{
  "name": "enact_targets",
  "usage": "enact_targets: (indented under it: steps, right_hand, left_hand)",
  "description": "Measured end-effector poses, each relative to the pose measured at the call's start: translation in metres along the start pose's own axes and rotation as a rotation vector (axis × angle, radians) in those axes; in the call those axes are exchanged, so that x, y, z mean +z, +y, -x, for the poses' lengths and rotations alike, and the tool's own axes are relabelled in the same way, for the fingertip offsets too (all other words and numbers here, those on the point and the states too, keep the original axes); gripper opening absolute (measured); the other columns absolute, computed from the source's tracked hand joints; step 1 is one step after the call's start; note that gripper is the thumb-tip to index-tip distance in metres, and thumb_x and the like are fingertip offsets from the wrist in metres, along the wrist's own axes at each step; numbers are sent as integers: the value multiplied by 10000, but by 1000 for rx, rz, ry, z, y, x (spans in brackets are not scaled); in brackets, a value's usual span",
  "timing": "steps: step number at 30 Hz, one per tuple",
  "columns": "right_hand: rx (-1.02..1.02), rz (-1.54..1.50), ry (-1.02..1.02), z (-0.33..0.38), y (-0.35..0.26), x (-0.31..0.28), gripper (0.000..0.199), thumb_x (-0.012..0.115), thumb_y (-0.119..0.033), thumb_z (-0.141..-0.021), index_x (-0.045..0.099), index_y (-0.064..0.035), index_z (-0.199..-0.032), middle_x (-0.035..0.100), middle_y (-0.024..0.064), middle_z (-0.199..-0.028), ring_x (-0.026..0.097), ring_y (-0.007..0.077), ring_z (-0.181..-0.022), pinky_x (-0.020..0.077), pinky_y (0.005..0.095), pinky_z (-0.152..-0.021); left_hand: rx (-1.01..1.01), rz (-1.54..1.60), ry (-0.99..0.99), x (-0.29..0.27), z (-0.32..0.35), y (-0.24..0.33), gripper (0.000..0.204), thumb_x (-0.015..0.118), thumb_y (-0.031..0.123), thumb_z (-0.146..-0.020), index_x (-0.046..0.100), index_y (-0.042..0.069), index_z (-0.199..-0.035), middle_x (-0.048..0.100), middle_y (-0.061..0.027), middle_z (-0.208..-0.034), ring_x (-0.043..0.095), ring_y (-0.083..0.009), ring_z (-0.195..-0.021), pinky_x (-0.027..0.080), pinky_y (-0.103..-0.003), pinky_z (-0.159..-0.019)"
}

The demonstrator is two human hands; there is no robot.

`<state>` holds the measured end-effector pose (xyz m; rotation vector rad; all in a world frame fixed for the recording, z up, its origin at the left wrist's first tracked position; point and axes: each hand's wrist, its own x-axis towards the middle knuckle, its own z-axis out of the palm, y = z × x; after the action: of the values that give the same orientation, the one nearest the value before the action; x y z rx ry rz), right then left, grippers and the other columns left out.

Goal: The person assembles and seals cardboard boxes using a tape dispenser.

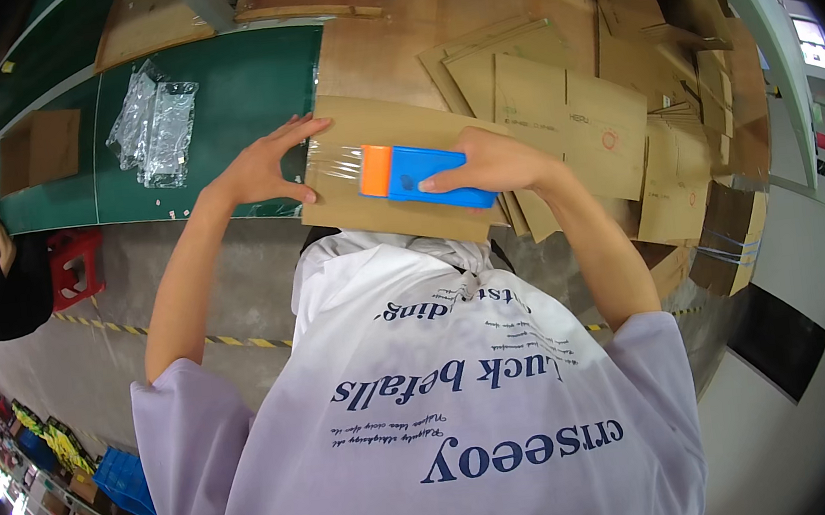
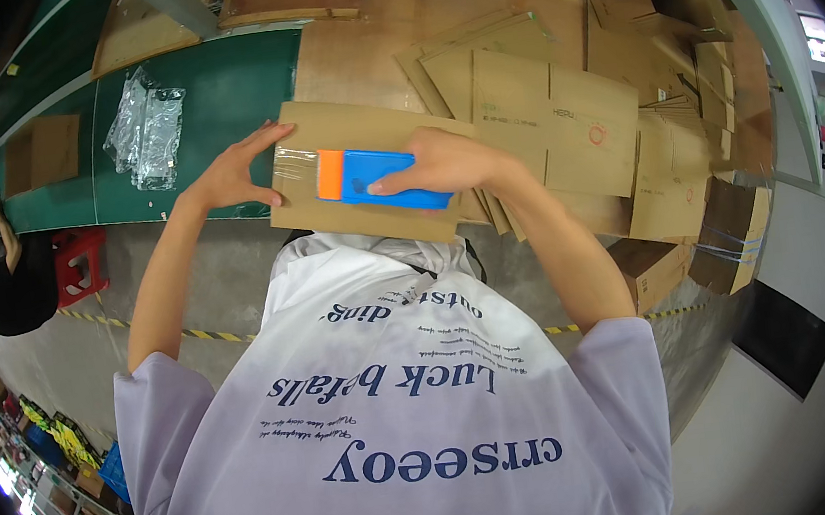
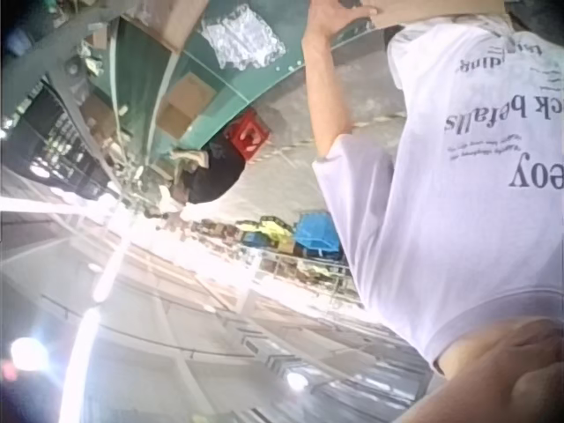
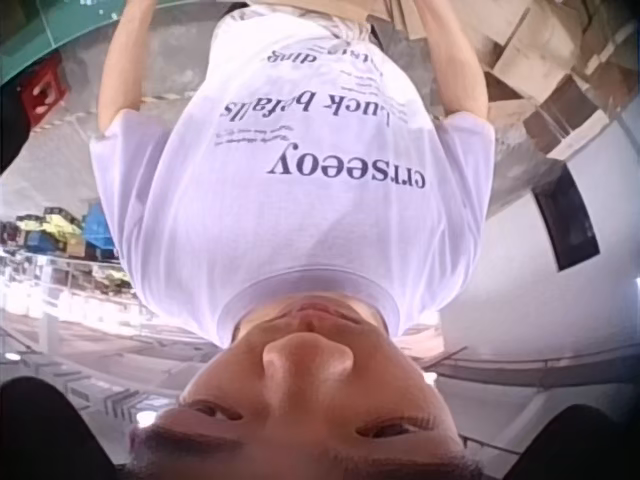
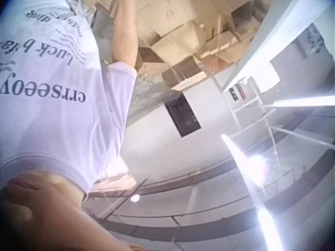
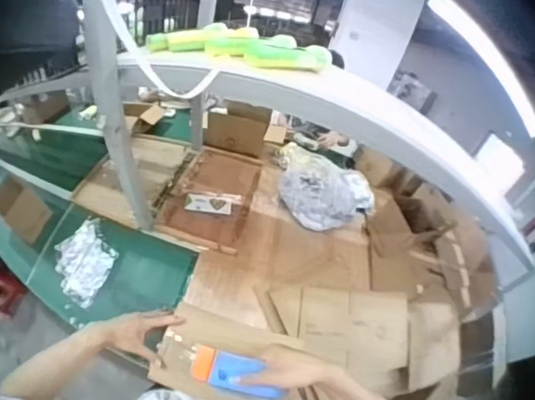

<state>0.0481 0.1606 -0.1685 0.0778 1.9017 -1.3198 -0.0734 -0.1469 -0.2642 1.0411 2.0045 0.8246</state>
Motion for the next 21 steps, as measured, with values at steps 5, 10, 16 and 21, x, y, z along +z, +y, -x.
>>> enact_targets:
  steps: [5, 10, 16, 21]
  right_hand:
    - [64, -58, -43, 14, -4, 0, 421, 711, -316, -835, 623, -26, -1126, 648, 69, -858, 599, 109, -649, 491, 252, -559]
    - [-247, 145, 67, 43, 53, -22, 391, 717, -304, -832, 643, -2, -1070, 657, 74, -847, 612, 123, -637, 520, 275, -564]
    - [173, -97, 80, 134, 95, -47, 310, 739, -248, -801, 671, 27, -928, 648, 57, -733, 601, 120, -595, 496, 269, -557]
    - [260, -81, 129, 176, 146, -72, 253, 738, -203, -792, 654, 35, -790, 621, 45, -663, 588, 109, -569, 484, 264, -524]
  left_hand:
    - [-98, -91, -14, 0, 0, 11, 1034, 858, 360, -573, 345, 298, -1468, 330, -139, -1519, 218, -307, -1440, 276, -438, -1157]
    - [-125, -148, -35, -3, -3, 20, 1053, 859, 375, -564, 333, 304, -1473, 330, -139, -1519, 222, -321, -1436, 278, -440, -1157]
    - [-178, -163, -34, -2, -1, 23, 1088, 861, 390, -552, 309, 296, -1485, 334, -142, -1517, 236, -342, -1427, 288, -445, -1150]
    - [-199, -211, -34, -1, -8, 29, 1116, 858, 419, -539, 291, 287, -1490, 351, -147, -1506, 259, -364, -1412, 301, -456, -1142]
